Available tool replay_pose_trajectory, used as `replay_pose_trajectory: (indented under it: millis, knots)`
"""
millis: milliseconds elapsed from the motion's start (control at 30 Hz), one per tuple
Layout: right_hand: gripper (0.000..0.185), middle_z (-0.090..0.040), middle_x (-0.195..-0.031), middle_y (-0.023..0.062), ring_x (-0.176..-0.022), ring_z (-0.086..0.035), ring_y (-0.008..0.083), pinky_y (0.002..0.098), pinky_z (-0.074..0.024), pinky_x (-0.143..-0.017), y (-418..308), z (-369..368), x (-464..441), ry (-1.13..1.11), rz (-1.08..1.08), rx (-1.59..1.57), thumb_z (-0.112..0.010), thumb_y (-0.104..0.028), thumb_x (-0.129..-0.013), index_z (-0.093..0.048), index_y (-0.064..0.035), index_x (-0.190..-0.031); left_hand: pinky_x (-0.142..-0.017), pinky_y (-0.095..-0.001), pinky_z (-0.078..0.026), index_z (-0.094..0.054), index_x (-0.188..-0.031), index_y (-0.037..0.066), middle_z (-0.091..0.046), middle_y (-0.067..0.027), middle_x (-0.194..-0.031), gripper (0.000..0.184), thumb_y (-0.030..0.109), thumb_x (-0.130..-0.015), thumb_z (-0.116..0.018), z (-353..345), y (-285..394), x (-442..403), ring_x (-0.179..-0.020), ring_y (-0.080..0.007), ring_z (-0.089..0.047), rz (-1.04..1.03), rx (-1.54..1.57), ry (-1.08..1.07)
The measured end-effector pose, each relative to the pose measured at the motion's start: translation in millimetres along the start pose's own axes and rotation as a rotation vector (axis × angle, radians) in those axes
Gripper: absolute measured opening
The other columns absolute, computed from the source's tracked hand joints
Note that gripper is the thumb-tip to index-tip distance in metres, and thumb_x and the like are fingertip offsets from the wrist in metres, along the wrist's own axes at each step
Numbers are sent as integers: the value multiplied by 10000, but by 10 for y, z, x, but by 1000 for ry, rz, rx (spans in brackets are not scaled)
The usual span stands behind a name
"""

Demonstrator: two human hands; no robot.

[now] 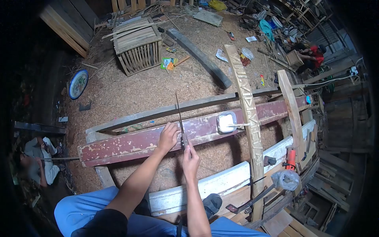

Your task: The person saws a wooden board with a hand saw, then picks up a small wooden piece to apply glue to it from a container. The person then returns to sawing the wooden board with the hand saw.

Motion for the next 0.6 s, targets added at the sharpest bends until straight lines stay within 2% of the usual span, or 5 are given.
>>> replay_pose_trajectory:
  millis: [67, 267, 433, 533, 600]
  knots:
    - [361, -702, -1222, 249, -1036, -700, 217, 352, -526, -895, 12, -1, 31, -8, 4, 3, -531, -121, -1045, -602, 48, -1355, -875, -450, -500, -633, -949, -11, -611, -166, -1032, 141, -13, -814, -673, 13, 45, -12, -1018, -375, -582, -14, -5, -7]
    - [370, -701, -1228, 248, -1062, -683, 199, 350, -521, -908, -39, -35, 117, 12, 47, -34, -512, -113, -1055, -579, 48, -1382, -901, -437, -509, -628, -947, -7, -605, -154, -1038, 163, -12, -791, -674, -16, 28, -25, -1029, -352, -578, -25, -31, -43]
    - [361, -694, -1164, 296, -1077, -715, 357, 387, -541, -861, -47, -52, 513, 110, 60, 12, -509, -95, -1042, -595, 28, -1370, -868, -452, -498, -623, -931, -2, -585, -162, -987, 153, -16, -786, -670, -23, -3, -36, -999, -362, -570, 13, -24, -33]
    - [357, -695, -1175, 290, -1079, -718, 330, 380, -539, -880, 141, 159, 854, 58, -92, 57, -517, -91, -1038, -599, 28, -1364, -859, -450, -489, -628, -924, -2, -568, -158, -963, 120, -20, -809, -656, -23, 17, -17, -996, -363, -563, 35, -25, -35]
    - [350, -698, -1200, 275, -1091, -715, 297, 356, -535, -905, 192, 288, 971, 99, -17, 27, -530, -92, -1035, -606, 47, -1347, -869, -448, -487, -631, -932, 2, -576, -150, -971, 111, -5, -825, -661, -21, 6, -26, -1007, -356, -562, 40, -7, -51]
Point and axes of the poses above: each hand's wrist, its own x-axis away from the middle knuckle, its own z-axis out of the back of the hand, y = z × x, the point moved 9 cm from there along -x, towards the middle knuckle
